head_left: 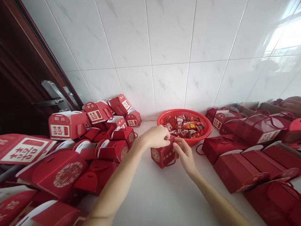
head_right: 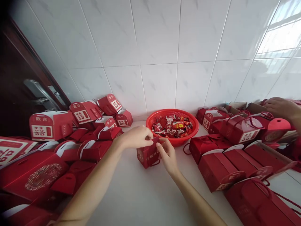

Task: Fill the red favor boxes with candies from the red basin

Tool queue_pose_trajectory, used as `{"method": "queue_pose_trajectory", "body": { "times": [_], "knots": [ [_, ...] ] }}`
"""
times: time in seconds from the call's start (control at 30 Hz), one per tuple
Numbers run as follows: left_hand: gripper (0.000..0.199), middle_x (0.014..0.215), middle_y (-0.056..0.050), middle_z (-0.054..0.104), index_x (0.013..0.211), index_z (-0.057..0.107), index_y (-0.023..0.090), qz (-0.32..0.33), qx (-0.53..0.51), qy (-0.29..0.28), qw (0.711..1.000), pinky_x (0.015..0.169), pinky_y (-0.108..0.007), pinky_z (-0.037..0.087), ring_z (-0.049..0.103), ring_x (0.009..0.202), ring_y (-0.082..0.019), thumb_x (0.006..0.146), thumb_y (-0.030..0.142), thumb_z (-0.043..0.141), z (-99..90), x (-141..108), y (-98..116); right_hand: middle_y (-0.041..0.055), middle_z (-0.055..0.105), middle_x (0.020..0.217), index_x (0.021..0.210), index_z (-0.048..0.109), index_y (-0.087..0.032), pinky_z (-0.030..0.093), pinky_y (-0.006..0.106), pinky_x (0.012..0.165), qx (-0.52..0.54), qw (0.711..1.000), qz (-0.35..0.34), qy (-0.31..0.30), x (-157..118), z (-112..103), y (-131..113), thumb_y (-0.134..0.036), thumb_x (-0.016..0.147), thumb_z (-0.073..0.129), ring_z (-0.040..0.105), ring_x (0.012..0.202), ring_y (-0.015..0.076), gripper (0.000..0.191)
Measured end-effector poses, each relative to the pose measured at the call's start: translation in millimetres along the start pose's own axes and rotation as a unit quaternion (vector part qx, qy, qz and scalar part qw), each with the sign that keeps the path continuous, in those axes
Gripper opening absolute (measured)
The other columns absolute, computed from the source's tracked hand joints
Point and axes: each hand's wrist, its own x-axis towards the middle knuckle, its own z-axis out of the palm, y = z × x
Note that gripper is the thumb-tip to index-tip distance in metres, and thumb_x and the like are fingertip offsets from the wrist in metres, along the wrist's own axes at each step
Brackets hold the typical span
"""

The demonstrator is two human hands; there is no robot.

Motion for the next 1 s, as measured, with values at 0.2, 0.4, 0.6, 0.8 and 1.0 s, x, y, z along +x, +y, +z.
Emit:
{"method": "queue_pose_trajectory", "body": {
  "times": [0.2,0.4,0.6,0.8,1.0],
  "knots": [
    [0.036,0.057,0.003,0.041,0.060,0.042,0.020,0.023,-0.112,-0.074,0.991,0.053,-0.028,0.025,0.039,0.056,-0.013,0.089,0.041,0.046,16.6,-3,-5,-0.0037,0.050,0.060,0.092,0.061,-0.019,0.038,0.025,0.046,-0.014,1.000,-0.001,0.015,1,-10,3,-0.056,0.087,0.060,0.044,0.050,0.0119,0.038],
    [0.028,0.061,0.002,0.050,0.068,0.056,0.020,0.044,-0.091,-0.064,0.993,0.058,-0.027,0.031,0.049,0.061,-0.015,0.092,0.028,0.041,16.0,-11,-11,-0.0037,0.050,0.058,0.084,0.056,-0.020,0.037,0.024,0.048,-0.021,1.000,-0.004,0.000,0,-14,3,-0.057,0.091,0.055,0.045,0.050,0.0115,0.037],
    [0.031,0.102,-0.003,0.074,0.110,0.072,0.024,0.017,-0.082,-0.037,0.996,0.074,-0.026,0.042,0.065,0.093,-0.021,0.089,0.025,0.049,15.0,-18,-27,-0.0038,0.052,0.066,0.094,0.056,-0.020,0.041,0.023,0.050,-0.044,0.998,-0.027,-0.020,-6,-13,2,-0.054,0.092,0.056,0.047,0.053,0.0108,0.033],
    [0.051,0.129,-0.004,0.064,0.125,0.065,0.026,0.007,-0.111,-0.071,0.991,0.067,-0.025,0.048,0.068,0.084,-0.017,0.076,0.016,0.056,18.5,-18,-34,-0.0031,0.056,0.073,0.126,0.052,-0.022,0.045,0.023,0.055,-0.188,0.967,-0.164,-0.049,-20,-5,1,-0.040,0.092,0.062,0.051,0.059,0.0114,0.040],
    [0.061,0.132,-0.006,0.059,0.126,0.061,0.024,0.042,-0.153,-0.112,0.981,0.062,-0.025,0.048,0.067,0.083,-0.019,0.065,0.016,0.065,15.2,-17,-24,0.0003,0.057,0.076,0.129,0.056,-0.020,0.044,0.024,0.055,-0.338,0.885,-0.315,-0.061,-27,1,-1,-0.033,0.095,0.059,0.050,0.057,0.0116,0.037]
  ]
}}
